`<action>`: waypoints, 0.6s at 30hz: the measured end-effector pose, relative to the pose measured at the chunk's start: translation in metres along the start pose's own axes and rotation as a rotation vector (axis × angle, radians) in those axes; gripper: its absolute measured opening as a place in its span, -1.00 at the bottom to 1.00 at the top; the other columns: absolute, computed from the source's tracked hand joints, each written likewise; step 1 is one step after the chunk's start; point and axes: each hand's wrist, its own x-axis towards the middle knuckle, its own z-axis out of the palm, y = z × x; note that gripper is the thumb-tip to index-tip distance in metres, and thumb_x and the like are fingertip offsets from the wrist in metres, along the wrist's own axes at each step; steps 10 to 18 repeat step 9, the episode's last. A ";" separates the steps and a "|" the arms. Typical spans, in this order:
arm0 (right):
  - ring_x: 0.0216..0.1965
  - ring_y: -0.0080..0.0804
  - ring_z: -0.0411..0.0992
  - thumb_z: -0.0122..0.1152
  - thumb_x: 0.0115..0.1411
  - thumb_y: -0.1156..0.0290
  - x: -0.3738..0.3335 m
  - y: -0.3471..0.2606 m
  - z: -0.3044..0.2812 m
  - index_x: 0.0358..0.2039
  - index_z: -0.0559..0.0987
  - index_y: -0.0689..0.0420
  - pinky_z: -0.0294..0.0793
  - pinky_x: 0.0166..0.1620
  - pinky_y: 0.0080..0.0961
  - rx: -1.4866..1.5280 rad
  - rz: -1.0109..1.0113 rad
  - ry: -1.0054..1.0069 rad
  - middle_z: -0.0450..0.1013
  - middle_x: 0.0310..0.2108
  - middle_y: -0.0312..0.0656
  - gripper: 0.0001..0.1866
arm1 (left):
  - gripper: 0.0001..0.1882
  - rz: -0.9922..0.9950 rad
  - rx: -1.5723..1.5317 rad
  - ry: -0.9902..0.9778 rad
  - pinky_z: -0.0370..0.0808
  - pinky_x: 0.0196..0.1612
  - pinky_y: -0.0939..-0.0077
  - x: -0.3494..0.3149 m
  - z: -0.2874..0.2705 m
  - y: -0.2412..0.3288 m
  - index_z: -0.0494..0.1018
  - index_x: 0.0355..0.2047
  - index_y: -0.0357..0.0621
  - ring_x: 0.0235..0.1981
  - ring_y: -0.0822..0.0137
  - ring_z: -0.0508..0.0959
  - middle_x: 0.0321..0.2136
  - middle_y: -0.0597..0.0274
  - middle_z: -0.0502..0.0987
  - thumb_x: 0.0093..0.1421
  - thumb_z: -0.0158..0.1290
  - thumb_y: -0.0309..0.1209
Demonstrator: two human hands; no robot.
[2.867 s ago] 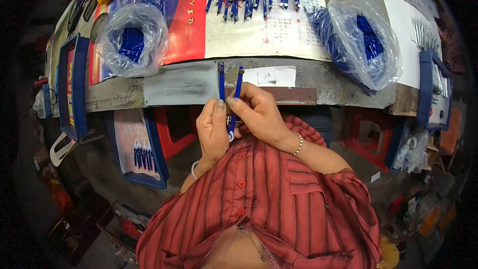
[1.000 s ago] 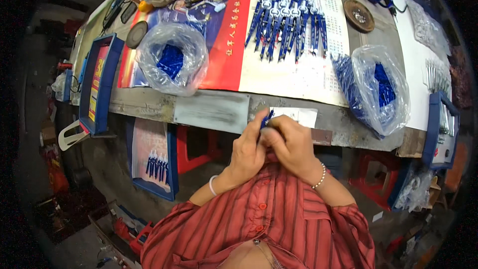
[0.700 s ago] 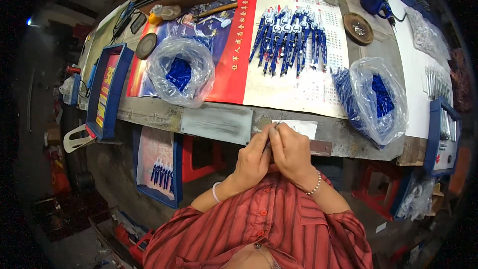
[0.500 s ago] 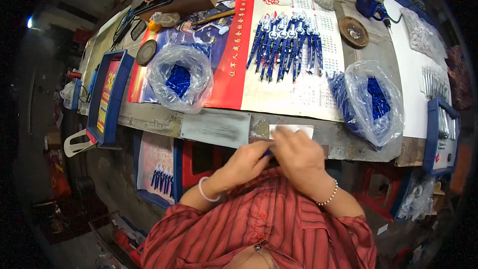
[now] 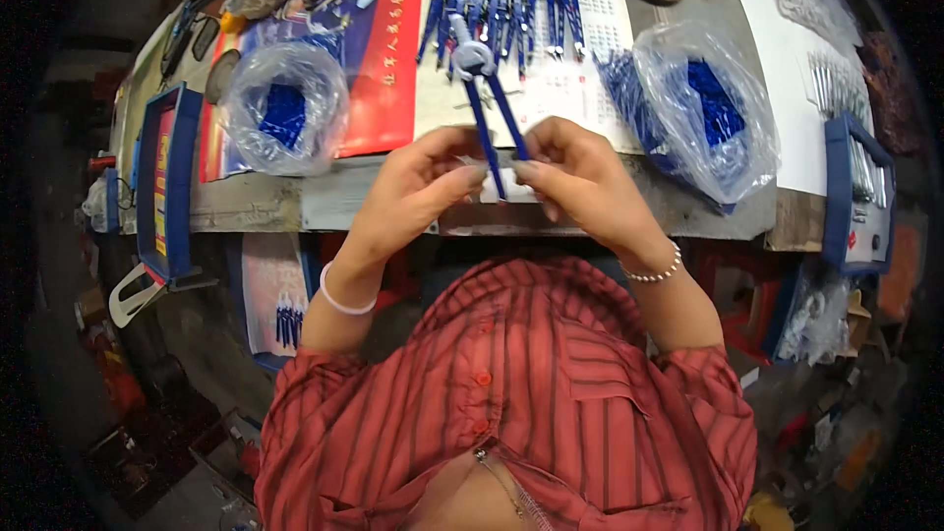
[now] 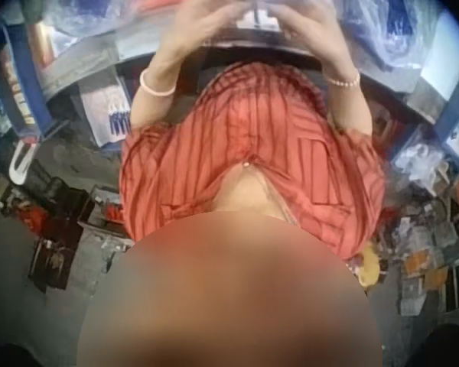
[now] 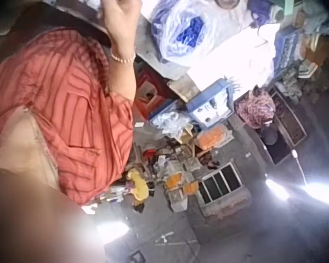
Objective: Assembling small blue plastic tools by attaching white tips to the blue bodies.
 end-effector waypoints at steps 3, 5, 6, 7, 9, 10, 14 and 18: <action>-0.60 -0.73 0.28 0.18 0.15 0.44 0.013 0.008 0.001 -0.32 0.38 0.21 0.29 -0.58 -0.77 0.054 -0.005 -0.016 0.34 -0.46 -0.34 -0.82 | -0.73 -0.093 -0.153 -0.044 0.38 -0.44 0.73 0.017 0.007 -0.009 0.40 -0.10 -0.28 -0.51 0.62 0.43 -0.43 0.37 0.49 0.21 0.03 -0.44; -0.61 -0.74 0.27 0.20 0.14 0.39 0.021 0.014 -0.007 -0.26 0.41 0.23 0.29 -0.57 -0.78 -0.141 -0.012 0.072 0.36 -0.42 -0.32 -0.76 | -0.80 -0.097 -0.007 -0.025 0.35 -0.52 0.74 0.028 0.003 -0.022 0.44 -0.19 -0.25 -0.60 0.63 0.40 -0.51 0.42 0.46 0.22 0.01 -0.42; -0.61 -0.74 0.27 0.20 0.14 0.39 0.027 0.014 -0.009 -0.26 0.41 0.23 0.29 -0.57 -0.78 -0.139 -0.007 0.072 0.36 -0.42 -0.32 -0.76 | -0.80 -0.101 -0.010 -0.025 0.35 -0.52 0.74 0.031 0.002 -0.025 0.44 -0.19 -0.25 -0.60 0.63 0.40 -0.51 0.42 0.46 0.22 0.01 -0.42; -0.60 -0.74 0.28 0.21 0.14 0.38 0.031 0.014 -0.012 -0.22 0.41 0.24 0.29 -0.57 -0.78 -0.161 -0.022 0.114 0.37 -0.42 -0.32 -0.73 | -0.83 -0.102 -0.019 -0.047 0.36 -0.54 0.71 0.033 0.003 -0.028 0.45 -0.25 -0.27 -0.62 0.62 0.40 -0.54 0.39 0.46 0.21 0.02 -0.43; -0.57 -0.76 0.30 0.23 0.13 0.35 0.039 0.016 -0.019 -0.12 0.43 0.26 0.29 -0.57 -0.78 -0.174 -0.005 0.114 0.40 -0.39 -0.31 -0.64 | -0.85 -0.108 -0.032 -0.070 0.37 -0.56 0.68 0.035 0.007 -0.033 0.46 -0.32 -0.29 -0.64 0.60 0.40 -0.57 0.36 0.46 0.19 0.02 -0.44; -0.57 -0.76 0.30 0.23 0.13 0.35 0.039 0.016 -0.019 -0.12 0.43 0.26 0.29 -0.57 -0.78 -0.174 -0.005 0.114 0.40 -0.39 -0.31 -0.64 | -0.85 -0.108 -0.032 -0.070 0.37 -0.56 0.68 0.035 0.007 -0.033 0.46 -0.32 -0.29 -0.64 0.60 0.40 -0.57 0.36 0.46 0.19 0.02 -0.44; -0.57 -0.76 0.30 0.23 0.13 0.35 0.039 0.016 -0.019 -0.12 0.43 0.26 0.29 -0.57 -0.78 -0.174 -0.005 0.114 0.40 -0.39 -0.31 -0.64 | -0.85 -0.108 -0.032 -0.070 0.37 -0.56 0.68 0.035 0.007 -0.033 0.46 -0.32 -0.29 -0.64 0.60 0.40 -0.57 0.36 0.46 0.19 0.02 -0.44; -0.57 -0.76 0.30 0.23 0.13 0.35 0.039 0.016 -0.019 -0.12 0.43 0.26 0.29 -0.57 -0.78 -0.174 -0.005 0.114 0.40 -0.39 -0.31 -0.64 | -0.85 -0.108 -0.032 -0.070 0.37 -0.56 0.68 0.035 0.007 -0.033 0.46 -0.32 -0.29 -0.64 0.60 0.40 -0.57 0.36 0.46 0.19 0.02 -0.44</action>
